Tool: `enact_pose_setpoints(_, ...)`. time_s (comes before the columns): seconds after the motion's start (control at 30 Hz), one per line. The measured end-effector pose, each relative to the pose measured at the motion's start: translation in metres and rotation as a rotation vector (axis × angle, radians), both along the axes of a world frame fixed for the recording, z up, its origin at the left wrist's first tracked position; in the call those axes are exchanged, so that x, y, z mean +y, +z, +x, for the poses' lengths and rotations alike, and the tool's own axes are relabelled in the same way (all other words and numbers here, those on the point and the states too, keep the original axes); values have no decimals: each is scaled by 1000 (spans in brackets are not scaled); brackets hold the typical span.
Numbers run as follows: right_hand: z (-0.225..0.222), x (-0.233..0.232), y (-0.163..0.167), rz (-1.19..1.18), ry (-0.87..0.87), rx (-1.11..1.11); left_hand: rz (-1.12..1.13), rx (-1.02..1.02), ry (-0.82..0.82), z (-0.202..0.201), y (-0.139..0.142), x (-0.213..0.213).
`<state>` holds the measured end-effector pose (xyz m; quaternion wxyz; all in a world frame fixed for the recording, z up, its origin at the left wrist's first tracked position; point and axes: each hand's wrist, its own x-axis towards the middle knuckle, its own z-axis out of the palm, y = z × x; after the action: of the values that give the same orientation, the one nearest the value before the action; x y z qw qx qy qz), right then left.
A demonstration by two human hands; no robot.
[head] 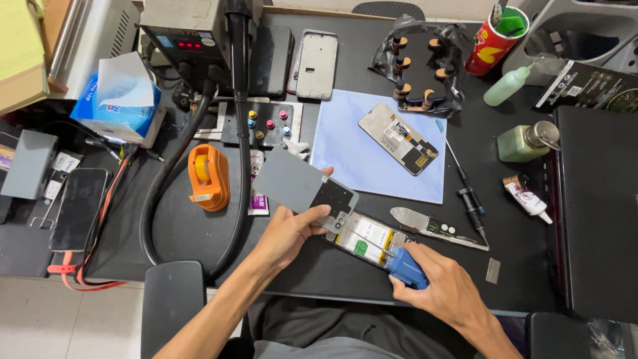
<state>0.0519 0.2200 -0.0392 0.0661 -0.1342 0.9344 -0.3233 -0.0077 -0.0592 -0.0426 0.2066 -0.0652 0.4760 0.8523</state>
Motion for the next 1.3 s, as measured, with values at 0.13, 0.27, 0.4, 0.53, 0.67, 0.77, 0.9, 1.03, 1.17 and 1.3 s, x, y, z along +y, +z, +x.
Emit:
enact_pose_setpoints(0.13,0,-1,-1,-1,-17,-20,-9,1,12,1,1,0)
enact_pose_setpoints(0.27,-1,-1,0,18,-39,-71,-14,-1,25,0,1,-2)
enact_pose_setpoints(0.4,-1,-2,1,-5,-10,-16,-35,2,21,0,0,-3)
enact_pose_setpoints(0.53,-1,-2,3,7,-6,-55,-52,5,15,0,1,-2)
enact_pose_setpoints(0.67,-1,-2,3,11,-2,-31,-60,7,16,0,3,-2)
enact_pose_setpoints(0.77,0,-2,3,-11,-12,-5,-51,1,18,2,4,-1)
enact_pose_setpoints(0.9,0,-1,4,-2,-13,-42,-64,8,20,2,4,-2)
enact_pose_setpoints(1.03,0,-2,5,19,-21,-61,-52,10,23,1,4,-1)
enact_pose_setpoints(1.17,0,-3,7,-1,-13,-39,-49,7,35,1,3,-1)
enact_pose_setpoints(1.3,0,-7,12,-12,-61,-83,-10,19,61,3,1,1)
